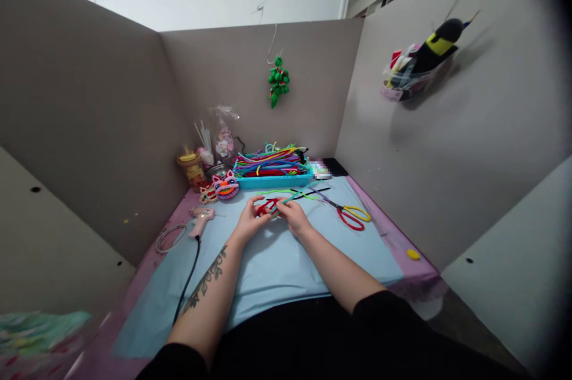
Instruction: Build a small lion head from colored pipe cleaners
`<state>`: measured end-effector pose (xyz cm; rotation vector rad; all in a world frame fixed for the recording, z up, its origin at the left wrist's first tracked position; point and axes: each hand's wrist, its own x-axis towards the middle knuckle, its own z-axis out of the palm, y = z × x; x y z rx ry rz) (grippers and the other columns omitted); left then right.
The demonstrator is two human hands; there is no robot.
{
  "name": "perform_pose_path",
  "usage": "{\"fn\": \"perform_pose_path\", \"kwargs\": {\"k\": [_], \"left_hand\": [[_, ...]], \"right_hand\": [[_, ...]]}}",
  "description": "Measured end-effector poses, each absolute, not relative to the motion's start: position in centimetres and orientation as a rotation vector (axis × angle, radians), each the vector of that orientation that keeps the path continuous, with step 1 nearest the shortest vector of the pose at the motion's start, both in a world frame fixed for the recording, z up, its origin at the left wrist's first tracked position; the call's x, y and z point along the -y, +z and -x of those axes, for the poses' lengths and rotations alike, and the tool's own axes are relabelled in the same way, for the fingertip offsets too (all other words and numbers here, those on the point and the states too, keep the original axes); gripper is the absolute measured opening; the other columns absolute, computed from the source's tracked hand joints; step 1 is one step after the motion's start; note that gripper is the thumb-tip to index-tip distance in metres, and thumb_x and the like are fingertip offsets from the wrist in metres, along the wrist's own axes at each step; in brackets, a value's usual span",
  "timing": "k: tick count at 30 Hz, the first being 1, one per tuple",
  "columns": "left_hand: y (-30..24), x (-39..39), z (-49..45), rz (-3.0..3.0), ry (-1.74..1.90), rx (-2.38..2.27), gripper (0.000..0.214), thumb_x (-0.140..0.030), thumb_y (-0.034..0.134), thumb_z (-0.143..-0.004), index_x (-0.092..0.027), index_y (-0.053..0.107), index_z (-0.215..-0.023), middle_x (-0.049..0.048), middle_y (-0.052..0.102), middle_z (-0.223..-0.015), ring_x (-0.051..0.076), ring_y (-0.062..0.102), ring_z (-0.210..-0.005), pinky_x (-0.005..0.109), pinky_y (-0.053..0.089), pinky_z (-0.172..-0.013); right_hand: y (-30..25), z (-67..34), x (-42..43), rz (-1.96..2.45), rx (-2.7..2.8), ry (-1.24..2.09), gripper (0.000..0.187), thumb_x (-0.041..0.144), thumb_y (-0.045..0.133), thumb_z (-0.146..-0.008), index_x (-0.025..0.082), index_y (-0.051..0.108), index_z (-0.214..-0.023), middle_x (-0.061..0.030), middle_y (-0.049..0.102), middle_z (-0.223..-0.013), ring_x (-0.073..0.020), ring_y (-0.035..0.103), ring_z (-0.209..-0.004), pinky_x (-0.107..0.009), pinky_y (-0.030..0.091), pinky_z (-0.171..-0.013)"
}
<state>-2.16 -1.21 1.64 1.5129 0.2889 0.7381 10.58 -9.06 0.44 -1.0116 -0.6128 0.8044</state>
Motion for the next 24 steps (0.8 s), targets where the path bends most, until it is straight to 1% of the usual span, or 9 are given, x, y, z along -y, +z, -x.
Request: {"fn": "perform_pose_path", "kwargs": {"k": [7,10,11,13,16,18,20,22,24], "left_hand": [[1.7,1.1,2.2,-1.528,0.772,-0.308,0.065,-0.026,0.079,-0.059,-0.019,0.047,-0.115,0.0019,0.062,-0.08,0.015,0.058,-0.074,0.026,0.044,-0.069],[1.4,0.9,2.0,-1.534,0.777,-0.306,0.065,-0.027,0.078,-0.059,-0.019,0.047,-0.115,0.0014,0.062,-0.078,0.015,0.058,-0.074,0.028,0.044,-0.072],[1.3,0.8,2.0,-1.551,0.792,-0.303,0.064,-0.027,0.078,-0.06,-0.019,0.047,-0.115,0.0019,0.062,-0.08,0.016,0.059,-0.076,0.03,0.045,-0.074],[1.1,0.5,1.9,-1.613,0.891,-0.324,0.063,-0.027,0.077,-0.06,-0.02,0.047,-0.115,0.005,0.061,-0.092,0.018,0.058,-0.085,0.033,0.044,-0.08],[1.1,0.4,2.1,-1.805,1.164,-0.423,0.052,-0.025,0.077,-0.059,-0.022,0.055,-0.106,0.0072,0.055,-0.109,0.022,0.052,-0.101,0.038,0.04,-0.091],[1.1,0.6,2.2,-1.97,1.287,-0.456,0.034,-0.025,0.073,-0.064,-0.022,0.061,-0.095,0.0071,0.053,-0.108,0.023,0.05,-0.104,0.04,0.038,-0.095],[1.2,0.8,2.2,-2.102,1.301,-0.433,0.019,-0.024,0.068,-0.07,-0.022,0.064,-0.088,0.0074,0.052,-0.106,0.023,0.05,-0.104,0.041,0.038,-0.095],[1.1,1.1,2.1,-2.171,1.271,-0.408,0.015,-0.024,0.064,-0.074,-0.023,0.065,-0.089,0.0081,0.052,-0.108,0.023,0.05,-0.105,0.04,0.039,-0.095],[1.1,1.2,2.0,-2.185,1.247,-0.4,0.018,-0.026,0.063,-0.076,-0.024,0.066,-0.093,0.0089,0.053,-0.111,0.023,0.05,-0.107,0.041,0.039,-0.095]], "right_hand": [[0.9,-10.5,9.2,0.976,0.537,0.839,0.034,0.042,0.075,-0.051,0.017,0.062,-0.068,-0.0064,0.064,-0.095,-0.0177,0.059,-0.079,-0.029,0.046,-0.069],[1.1,-10.5,9.3,0.964,0.532,0.84,0.032,0.041,0.075,-0.051,0.017,0.062,-0.065,-0.0066,0.064,-0.094,-0.0184,0.058,-0.08,-0.029,0.046,-0.068],[1.2,-10.5,9.3,0.961,0.532,0.838,0.031,0.041,0.075,-0.051,0.017,0.062,-0.065,-0.0065,0.064,-0.094,-0.0183,0.058,-0.08,-0.029,0.046,-0.068],[1.2,-10.4,9.3,0.963,0.536,0.823,0.031,0.042,0.075,-0.052,0.017,0.062,-0.065,-0.0061,0.064,-0.094,-0.0182,0.058,-0.081,-0.029,0.046,-0.069],[0.9,-10.4,9.1,0.997,0.542,0.764,0.033,0.045,0.072,-0.055,0.018,0.061,-0.068,-0.0049,0.065,-0.088,-0.0181,0.058,-0.08,-0.028,0.046,-0.07],[0.7,-10.4,8.9,1.032,0.549,0.719,0.035,0.048,0.07,-0.057,0.018,0.061,-0.072,-0.0039,0.065,-0.082,-0.0177,0.058,-0.078,-0.027,0.045,-0.067],[0.4,-10.4,8.7,1.06,0.554,0.681,0.037,0.049,0.069,-0.058,0.018,0.06,-0.076,-0.0031,0.064,-0.079,-0.0169,0.058,-0.074,-0.026,0.044,-0.064],[0.2,-10.4,8.5,1.074,0.559,0.648,0.037,0.05,0.068,-0.06,0.018,0.06,-0.076,-0.0033,0.064,-0.081,-0.0159,0.057,-0.072,-0.026,0.043,-0.062],[0.0,-10.4,8.5,1.08,0.568,0.624,0.036,0.05,0.067,-0.06,0.018,0.059,-0.074,-0.0039,0.063,-0.086,-0.0149,0.057,-0.071,-0.025,0.043,-0.063]]}}
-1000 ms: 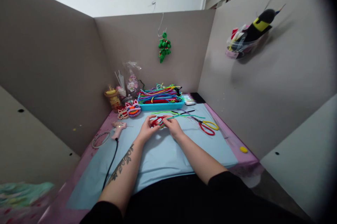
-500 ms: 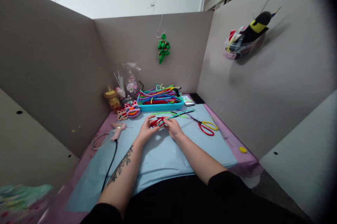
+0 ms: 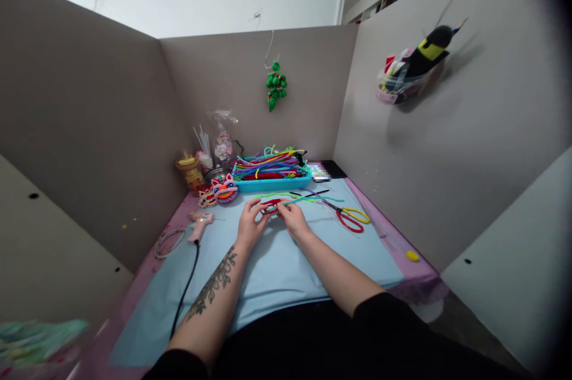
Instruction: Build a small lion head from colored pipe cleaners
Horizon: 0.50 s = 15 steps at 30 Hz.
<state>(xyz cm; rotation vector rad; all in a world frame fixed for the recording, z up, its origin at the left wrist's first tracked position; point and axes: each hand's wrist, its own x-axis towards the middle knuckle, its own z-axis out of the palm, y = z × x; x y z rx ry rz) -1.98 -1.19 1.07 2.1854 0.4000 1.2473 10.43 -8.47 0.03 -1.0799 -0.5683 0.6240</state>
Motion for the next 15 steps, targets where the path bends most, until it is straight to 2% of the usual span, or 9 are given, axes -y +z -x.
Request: {"fn": "perform_pose_path", "kwargs": {"k": [8,15], "left_hand": [[0.9,1.0,1.8,-2.072,1.212,-0.383,0.015,-0.033,0.064,-0.075,-0.024,0.069,-0.087,0.0088,0.057,-0.109,0.023,0.052,-0.106,0.043,0.039,-0.096],[0.9,0.6,1.7,-1.987,1.253,-0.406,0.008,-0.029,0.065,-0.074,-0.023,0.07,-0.077,0.0083,0.057,-0.107,0.023,0.054,-0.103,0.042,0.039,-0.096]], "right_hand": [[0.9,-9.8,9.0,1.023,0.538,0.711,0.034,0.046,0.071,-0.057,0.019,0.058,-0.072,-0.0043,0.064,-0.089,-0.0172,0.058,-0.079,-0.027,0.044,-0.067],[1.1,-9.8,9.2,0.957,0.5,0.778,0.03,0.038,0.074,-0.055,0.019,0.055,-0.067,-0.0034,0.062,-0.101,-0.0175,0.059,-0.084,-0.03,0.046,-0.071]]}}
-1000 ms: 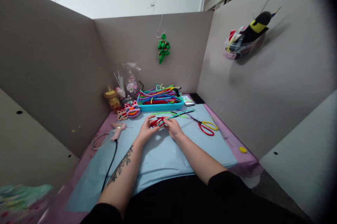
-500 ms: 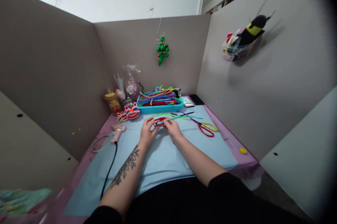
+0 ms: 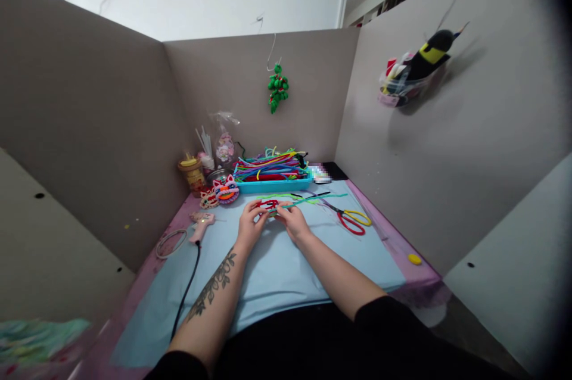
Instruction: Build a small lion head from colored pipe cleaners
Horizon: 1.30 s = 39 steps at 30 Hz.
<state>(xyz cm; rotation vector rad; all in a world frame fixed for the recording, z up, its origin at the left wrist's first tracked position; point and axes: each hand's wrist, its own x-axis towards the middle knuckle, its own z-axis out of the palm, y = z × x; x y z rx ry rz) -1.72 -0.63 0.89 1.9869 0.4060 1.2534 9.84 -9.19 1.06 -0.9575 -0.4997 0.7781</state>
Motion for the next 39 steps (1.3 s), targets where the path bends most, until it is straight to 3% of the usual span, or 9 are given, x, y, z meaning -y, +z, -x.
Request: {"fn": "perform_pose_path", "kwargs": {"k": [15,28,34,39], "left_hand": [[1.3,1.1,1.9,-2.105,1.227,-0.372,0.016,-0.023,0.06,-0.078,-0.023,0.07,-0.091,0.0096,0.054,-0.124,0.024,0.051,-0.114,0.042,0.038,-0.098],[0.9,0.9,1.7,-2.192,1.25,-0.398,0.013,-0.026,0.059,-0.079,-0.019,0.067,-0.086,0.0102,0.052,-0.126,0.022,0.05,-0.116,0.041,0.041,-0.098],[1.0,1.1,1.7,-2.175,1.246,-0.449,0.013,-0.028,0.061,-0.078,-0.018,0.067,-0.083,0.0112,0.054,-0.122,0.023,0.052,-0.113,0.041,0.041,-0.097],[1.2,0.8,1.7,-2.102,1.255,-0.54,0.012,-0.028,0.061,-0.077,-0.018,0.069,-0.078,0.0105,0.056,-0.119,0.023,0.053,-0.111,0.04,0.043,-0.095]], "right_hand": [[0.4,-9.7,8.7,0.922,0.495,0.789,0.032,0.038,0.074,-0.056,0.019,0.054,-0.071,-0.0014,0.063,-0.085,-0.0164,0.06,-0.081,-0.03,0.047,-0.072],[0.7,-9.6,8.9,0.906,0.489,0.828,0.032,0.036,0.075,-0.056,0.018,0.054,-0.072,-0.0003,0.062,-0.078,-0.0152,0.059,-0.076,-0.029,0.047,-0.069],[0.5,-9.4,8.7,0.912,0.499,0.807,0.03,0.035,0.076,-0.054,0.017,0.057,-0.069,-0.0017,0.063,-0.089,-0.0133,0.058,-0.076,-0.027,0.046,-0.068],[0.4,-10.4,8.7,0.93,0.388,0.83,0.031,0.034,0.077,-0.054,0.017,0.06,-0.074,-0.0004,0.063,-0.081,-0.0124,0.058,-0.074,-0.023,0.045,-0.064]]}}
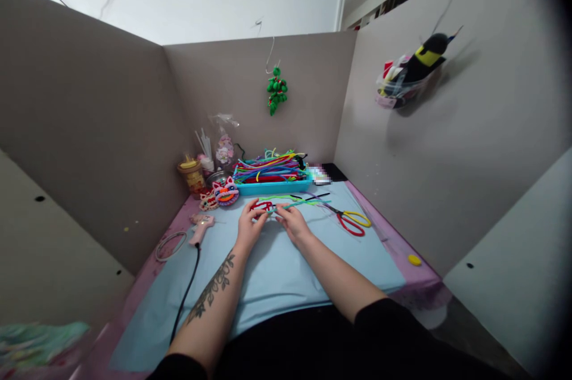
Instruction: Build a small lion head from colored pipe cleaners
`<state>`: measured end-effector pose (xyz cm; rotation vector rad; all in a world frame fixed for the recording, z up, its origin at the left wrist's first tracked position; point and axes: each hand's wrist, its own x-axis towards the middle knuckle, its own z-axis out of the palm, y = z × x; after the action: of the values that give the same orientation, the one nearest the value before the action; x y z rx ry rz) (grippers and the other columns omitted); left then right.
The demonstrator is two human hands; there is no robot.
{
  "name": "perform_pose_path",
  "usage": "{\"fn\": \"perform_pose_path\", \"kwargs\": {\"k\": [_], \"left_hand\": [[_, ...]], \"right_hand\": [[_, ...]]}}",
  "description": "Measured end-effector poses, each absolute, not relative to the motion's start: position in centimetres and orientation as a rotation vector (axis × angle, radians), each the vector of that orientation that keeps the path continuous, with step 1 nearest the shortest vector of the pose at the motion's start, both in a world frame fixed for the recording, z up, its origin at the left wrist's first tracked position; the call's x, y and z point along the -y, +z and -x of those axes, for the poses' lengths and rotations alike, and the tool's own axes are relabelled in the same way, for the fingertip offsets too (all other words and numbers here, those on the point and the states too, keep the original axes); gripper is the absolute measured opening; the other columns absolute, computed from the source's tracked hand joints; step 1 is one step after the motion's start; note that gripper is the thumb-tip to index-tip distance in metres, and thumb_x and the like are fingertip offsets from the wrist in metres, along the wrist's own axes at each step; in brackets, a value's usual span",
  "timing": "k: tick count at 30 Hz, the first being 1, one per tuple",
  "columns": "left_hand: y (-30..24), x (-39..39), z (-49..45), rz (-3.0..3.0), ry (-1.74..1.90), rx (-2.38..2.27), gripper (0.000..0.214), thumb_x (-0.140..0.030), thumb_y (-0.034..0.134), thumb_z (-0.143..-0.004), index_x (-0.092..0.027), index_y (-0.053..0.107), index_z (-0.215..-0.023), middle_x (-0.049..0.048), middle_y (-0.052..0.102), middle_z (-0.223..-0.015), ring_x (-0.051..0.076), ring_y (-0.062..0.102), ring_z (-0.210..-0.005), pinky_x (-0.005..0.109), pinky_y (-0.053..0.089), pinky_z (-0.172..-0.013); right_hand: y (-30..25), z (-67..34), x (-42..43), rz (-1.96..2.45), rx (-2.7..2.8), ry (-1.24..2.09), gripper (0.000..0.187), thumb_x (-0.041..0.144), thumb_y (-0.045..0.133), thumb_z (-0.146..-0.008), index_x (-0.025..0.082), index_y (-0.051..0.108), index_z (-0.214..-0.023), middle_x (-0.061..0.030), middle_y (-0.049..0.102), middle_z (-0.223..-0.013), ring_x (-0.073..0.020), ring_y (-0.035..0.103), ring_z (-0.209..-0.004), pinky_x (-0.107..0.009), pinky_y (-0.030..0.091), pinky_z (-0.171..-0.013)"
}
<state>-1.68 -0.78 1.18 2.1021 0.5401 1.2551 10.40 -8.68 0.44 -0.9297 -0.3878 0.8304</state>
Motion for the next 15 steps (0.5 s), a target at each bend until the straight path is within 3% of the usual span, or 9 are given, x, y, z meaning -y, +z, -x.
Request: {"fn": "perform_pose_path", "kwargs": {"k": [7,15], "left_hand": [[1.0,0.1,2.0,-2.029,1.157,-0.651,0.013,-0.027,0.061,-0.074,-0.017,0.069,-0.074,0.0102,0.058,-0.116,0.023,0.054,-0.111,0.038,0.041,-0.097],[1.0,-0.6,2.4,-2.064,1.125,-0.67,0.012,-0.027,0.061,-0.074,-0.019,0.07,-0.074,0.0099,0.057,-0.118,0.024,0.053,-0.113,0.038,0.039,-0.098]], "right_hand": [[1.2,-13.9,9.6,0.826,0.198,0.823,0.02,0.026,0.074,-0.063,0.017,0.057,-0.07,0.0037,0.061,-0.066,-0.005,0.05,-0.049,-0.016,0.039,-0.044],[1.3,-17.3,10.1,0.79,0.078,0.732,0.006,0.018,0.064,-0.076,0.018,0.058,-0.075,0.0018,0.065,-0.066,-0.0048,0.052,-0.048,-0.014,0.042,-0.043]]}}
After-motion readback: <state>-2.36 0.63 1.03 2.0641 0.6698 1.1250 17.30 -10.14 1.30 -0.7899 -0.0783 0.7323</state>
